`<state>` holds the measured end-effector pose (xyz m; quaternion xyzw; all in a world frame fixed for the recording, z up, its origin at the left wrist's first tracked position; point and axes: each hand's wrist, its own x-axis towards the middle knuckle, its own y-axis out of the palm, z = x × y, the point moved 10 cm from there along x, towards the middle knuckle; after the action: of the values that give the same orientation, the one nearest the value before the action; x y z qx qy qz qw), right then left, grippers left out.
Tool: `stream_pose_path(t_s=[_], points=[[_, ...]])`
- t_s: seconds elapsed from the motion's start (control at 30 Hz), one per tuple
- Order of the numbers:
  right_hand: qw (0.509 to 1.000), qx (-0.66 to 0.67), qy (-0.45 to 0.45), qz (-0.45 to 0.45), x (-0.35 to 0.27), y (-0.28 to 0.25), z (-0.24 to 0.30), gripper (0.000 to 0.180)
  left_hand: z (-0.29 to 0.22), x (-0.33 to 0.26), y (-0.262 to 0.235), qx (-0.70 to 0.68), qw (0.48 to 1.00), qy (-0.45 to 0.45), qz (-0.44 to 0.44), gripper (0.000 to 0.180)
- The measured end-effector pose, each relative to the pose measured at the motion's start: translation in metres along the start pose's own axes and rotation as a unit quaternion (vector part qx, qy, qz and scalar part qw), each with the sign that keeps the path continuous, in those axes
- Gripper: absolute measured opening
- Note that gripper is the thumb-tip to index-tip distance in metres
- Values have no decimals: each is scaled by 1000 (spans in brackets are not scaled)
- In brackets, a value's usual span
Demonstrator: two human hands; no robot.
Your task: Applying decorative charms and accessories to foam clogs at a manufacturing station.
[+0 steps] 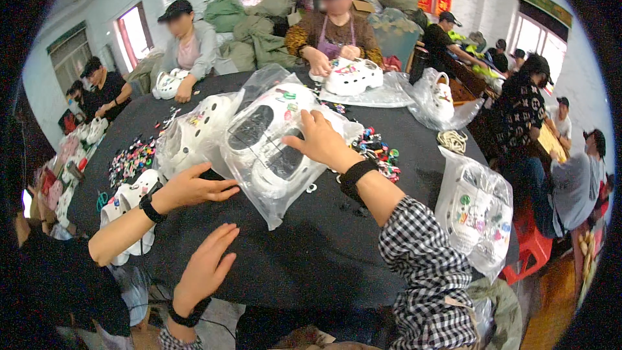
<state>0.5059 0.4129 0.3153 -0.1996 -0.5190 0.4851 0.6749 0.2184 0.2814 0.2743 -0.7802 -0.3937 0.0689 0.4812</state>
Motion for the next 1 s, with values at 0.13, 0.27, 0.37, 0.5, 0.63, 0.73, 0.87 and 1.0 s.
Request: stream_pose_path(t_s=[0.13,0.27,0.37,0.5,0.63,0.73,0.87,1.0], points=[[998,-44,38,9,3,14,-23,54,4,44,-7,102,992,71,-13,49],[999,30,0,-31,-7,1,-23,46,15,101,-3,180,974,125,-48,63],[993,114,-8,-27,-4,-4,-28,40,14,131,5,306,935,170,-56,75],[986,144,39,-75,0,-20,-48,35,32,153,23,337,928,147,-63,68],[982,123,71,-122,11,-29,-87,38,34,150,34,376,918,97,-77,61],[983,120,82,-111,28,-29,-86,47,62,135,32,347,937,14,-35,64],[978,160,131,-17,59,-22,-81,75,88,118,32,293,954,23,-62,64],[961,163,203,87,84,-22,-65,80,80,112,28,293,954,34,-47,60]])
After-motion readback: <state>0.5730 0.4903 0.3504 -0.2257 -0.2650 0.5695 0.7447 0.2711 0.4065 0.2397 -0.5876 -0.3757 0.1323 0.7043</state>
